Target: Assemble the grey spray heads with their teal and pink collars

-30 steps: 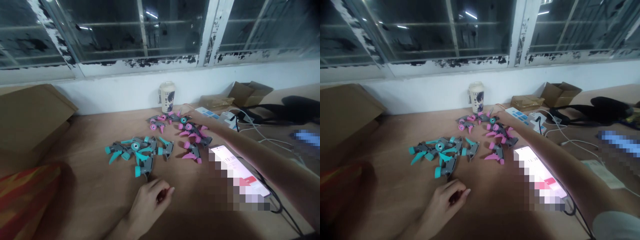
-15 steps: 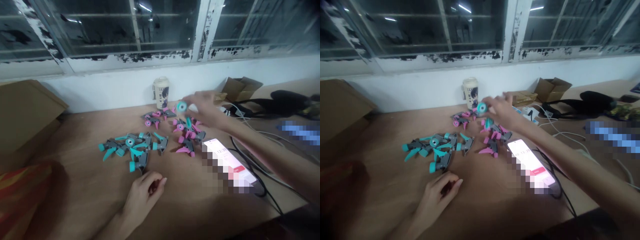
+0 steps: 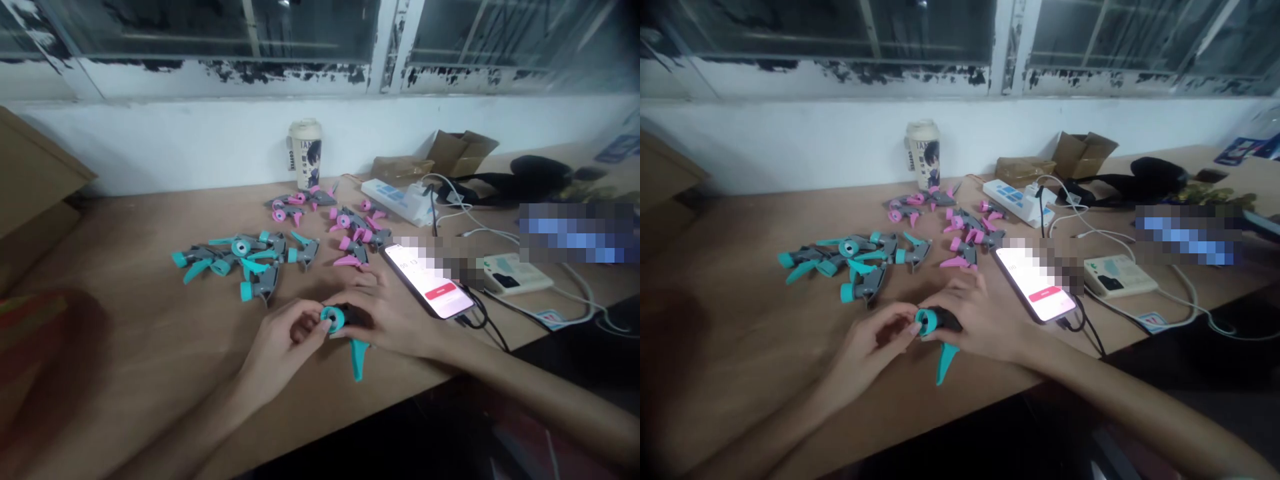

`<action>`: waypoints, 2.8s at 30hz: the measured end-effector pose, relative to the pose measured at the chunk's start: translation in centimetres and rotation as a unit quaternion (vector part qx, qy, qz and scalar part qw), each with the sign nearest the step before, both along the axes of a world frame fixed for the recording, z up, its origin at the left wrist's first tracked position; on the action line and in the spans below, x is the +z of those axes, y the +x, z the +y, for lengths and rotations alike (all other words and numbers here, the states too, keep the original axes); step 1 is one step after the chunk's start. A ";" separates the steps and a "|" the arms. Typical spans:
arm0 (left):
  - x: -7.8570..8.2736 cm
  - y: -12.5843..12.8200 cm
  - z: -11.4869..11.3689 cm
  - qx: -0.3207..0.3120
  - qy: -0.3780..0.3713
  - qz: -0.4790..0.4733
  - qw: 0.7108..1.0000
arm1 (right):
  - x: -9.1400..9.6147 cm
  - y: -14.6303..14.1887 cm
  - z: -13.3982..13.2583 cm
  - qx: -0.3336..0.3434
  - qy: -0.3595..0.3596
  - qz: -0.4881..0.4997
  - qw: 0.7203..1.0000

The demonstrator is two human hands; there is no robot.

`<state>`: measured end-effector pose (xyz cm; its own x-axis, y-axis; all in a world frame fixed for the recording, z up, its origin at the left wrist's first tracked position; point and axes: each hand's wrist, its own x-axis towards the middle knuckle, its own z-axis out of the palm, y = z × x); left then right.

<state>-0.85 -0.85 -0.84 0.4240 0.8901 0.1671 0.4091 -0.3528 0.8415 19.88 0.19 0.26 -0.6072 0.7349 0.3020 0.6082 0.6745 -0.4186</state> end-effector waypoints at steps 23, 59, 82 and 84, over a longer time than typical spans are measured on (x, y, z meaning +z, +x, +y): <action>0.0 -1.1 1.9 -0.014 0.028 0.133 0.991 | -2.8 -2.2 2.0 0.033 -0.030 0.141 0.989; 1.4 -1.6 1.8 0.175 0.048 0.072 0.981 | -3.0 -1.9 1.7 -0.109 0.050 0.165 0.979; 0.5 -1.1 1.2 0.079 -0.015 -0.042 0.996 | -2.7 -2.0 1.4 -0.002 0.001 0.223 0.975; 0.5 -1.1 1.1 0.061 0.018 -0.036 0.997 | -2.6 -2.1 1.3 -0.002 -0.001 0.224 0.974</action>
<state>-1.94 0.26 -0.32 0.2979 0.9275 0.2258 0.3907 -0.3343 0.8576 17.83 1.52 -2.39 -0.4113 0.7380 0.5350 0.3664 0.6713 -0.6443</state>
